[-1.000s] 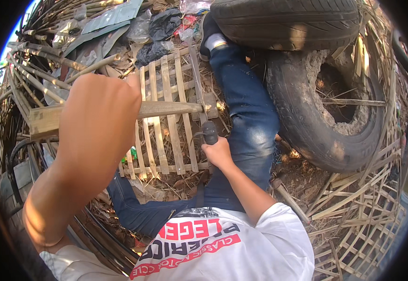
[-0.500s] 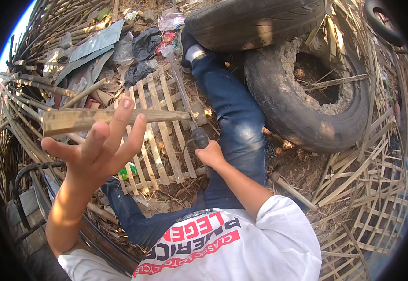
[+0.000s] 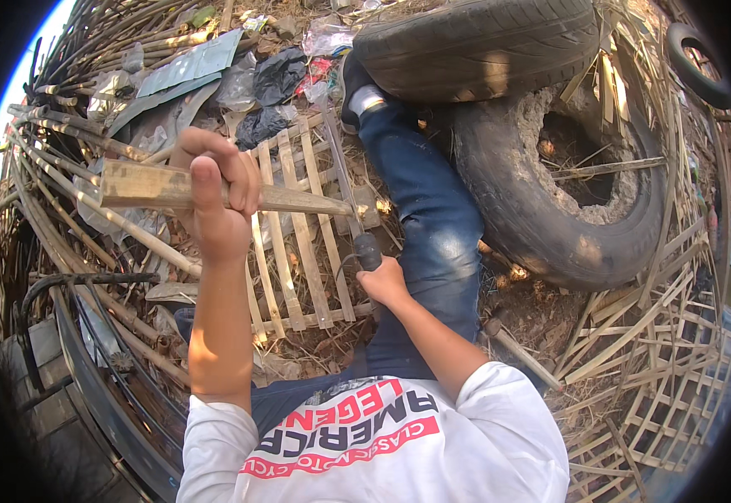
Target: The person builds a bamboo structure by placing bamboo strips onto a frame and hammering nails into them using a hammer.
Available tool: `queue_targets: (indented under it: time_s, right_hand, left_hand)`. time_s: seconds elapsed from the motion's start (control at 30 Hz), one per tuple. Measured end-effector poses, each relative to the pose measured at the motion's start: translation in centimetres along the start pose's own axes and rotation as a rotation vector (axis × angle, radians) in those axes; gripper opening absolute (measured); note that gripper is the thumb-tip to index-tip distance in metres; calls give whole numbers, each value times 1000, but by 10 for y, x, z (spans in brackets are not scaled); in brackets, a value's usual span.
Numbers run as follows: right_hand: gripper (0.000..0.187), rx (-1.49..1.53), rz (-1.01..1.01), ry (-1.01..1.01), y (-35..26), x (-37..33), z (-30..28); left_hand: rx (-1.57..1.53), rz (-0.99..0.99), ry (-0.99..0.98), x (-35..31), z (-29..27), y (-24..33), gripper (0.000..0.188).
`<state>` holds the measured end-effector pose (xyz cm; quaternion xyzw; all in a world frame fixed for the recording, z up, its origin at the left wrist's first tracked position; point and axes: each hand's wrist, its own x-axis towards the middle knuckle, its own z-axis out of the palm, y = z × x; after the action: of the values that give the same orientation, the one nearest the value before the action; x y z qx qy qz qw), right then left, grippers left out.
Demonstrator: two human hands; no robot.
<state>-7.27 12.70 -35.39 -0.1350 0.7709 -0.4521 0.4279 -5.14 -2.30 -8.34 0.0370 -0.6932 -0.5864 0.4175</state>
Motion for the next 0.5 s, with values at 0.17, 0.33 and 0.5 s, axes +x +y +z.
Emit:
queue_targets:
  time_s: [0.17, 0.33, 0.5]
  right_hand:
    - [21, -4, -11, 4, -1, 1, 1]
    - [20, 73, -155, 113, -16, -6, 16]
    - [20, -31, -28, 61, -14, 2, -3]
  left_hand:
    - [-204, 165, 113, -7, 6, -20, 51]
    - [-89, 170, 229, -2, 11, -14, 45]
    - [-96, 132, 262, 2, 6, -17, 43]
